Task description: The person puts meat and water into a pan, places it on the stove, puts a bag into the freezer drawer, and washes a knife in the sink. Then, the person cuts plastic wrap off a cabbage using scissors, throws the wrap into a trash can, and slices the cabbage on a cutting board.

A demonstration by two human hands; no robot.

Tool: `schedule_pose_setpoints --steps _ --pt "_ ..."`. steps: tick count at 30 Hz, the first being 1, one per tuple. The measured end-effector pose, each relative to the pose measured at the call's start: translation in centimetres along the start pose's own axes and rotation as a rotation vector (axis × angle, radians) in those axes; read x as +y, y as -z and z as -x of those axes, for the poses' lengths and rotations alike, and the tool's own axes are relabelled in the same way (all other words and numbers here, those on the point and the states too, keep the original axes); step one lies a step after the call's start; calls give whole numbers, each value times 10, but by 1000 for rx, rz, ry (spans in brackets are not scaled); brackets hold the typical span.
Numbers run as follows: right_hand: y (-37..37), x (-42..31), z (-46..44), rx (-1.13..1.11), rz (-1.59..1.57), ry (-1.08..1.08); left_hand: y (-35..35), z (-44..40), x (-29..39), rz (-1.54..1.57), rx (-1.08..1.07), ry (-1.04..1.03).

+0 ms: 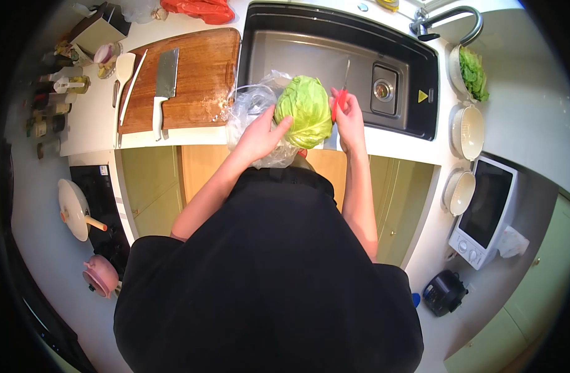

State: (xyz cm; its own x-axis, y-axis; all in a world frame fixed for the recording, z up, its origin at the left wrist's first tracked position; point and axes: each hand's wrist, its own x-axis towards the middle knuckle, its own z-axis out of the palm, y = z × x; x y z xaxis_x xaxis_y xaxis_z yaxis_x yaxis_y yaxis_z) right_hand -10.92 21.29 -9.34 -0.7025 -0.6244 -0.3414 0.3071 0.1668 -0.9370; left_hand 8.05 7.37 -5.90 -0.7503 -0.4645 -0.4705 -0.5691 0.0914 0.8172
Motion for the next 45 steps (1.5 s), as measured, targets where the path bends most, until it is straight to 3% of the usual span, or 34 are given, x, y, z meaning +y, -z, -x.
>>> schedule_pose_setpoints --steps 3,7,8,11,12,15,16,20,24,31,33,35,40,43,45 --pt "6 -5 10 127 -279 -186 -13 -1 -4 -47 114 -235" --pt "45 27 2 121 -440 -231 -15 -1 25 -252 136 -321" --pt "48 34 0 145 -452 -165 -17 2 37 -275 189 -348" --pt "38 11 13 5 -871 -168 -19 5 72 -346 285 -487" --pt "26 -4 16 92 -919 -186 -20 8 84 -416 334 -505" --pt "22 19 11 -16 -914 -102 -21 7 111 -428 361 -674" --pt "18 24 12 -17 -989 -89 -22 6 119 -531 423 -824" --pt "0 15 14 15 -1160 -52 -25 15 147 -694 415 -936" --pt "3 -3 20 -59 -1227 9 -19 0 144 -547 348 -1049" --pt "23 0 18 -66 -1218 -64 -22 4 151 -533 326 -1081" --pt "28 6 16 -76 -1220 -54 -12 15 157 -531 339 -1005" --pt "31 10 15 -120 -1253 -42 1 22 150 -161 326 -847" --pt "36 6 19 -136 -1339 -73 35 12 138 430 627 -713" --pt "37 12 15 -59 -1266 -42 59 2 112 213 677 -599" --pt "41 17 14 -91 -1312 -11 69 2 105 358 672 -571"
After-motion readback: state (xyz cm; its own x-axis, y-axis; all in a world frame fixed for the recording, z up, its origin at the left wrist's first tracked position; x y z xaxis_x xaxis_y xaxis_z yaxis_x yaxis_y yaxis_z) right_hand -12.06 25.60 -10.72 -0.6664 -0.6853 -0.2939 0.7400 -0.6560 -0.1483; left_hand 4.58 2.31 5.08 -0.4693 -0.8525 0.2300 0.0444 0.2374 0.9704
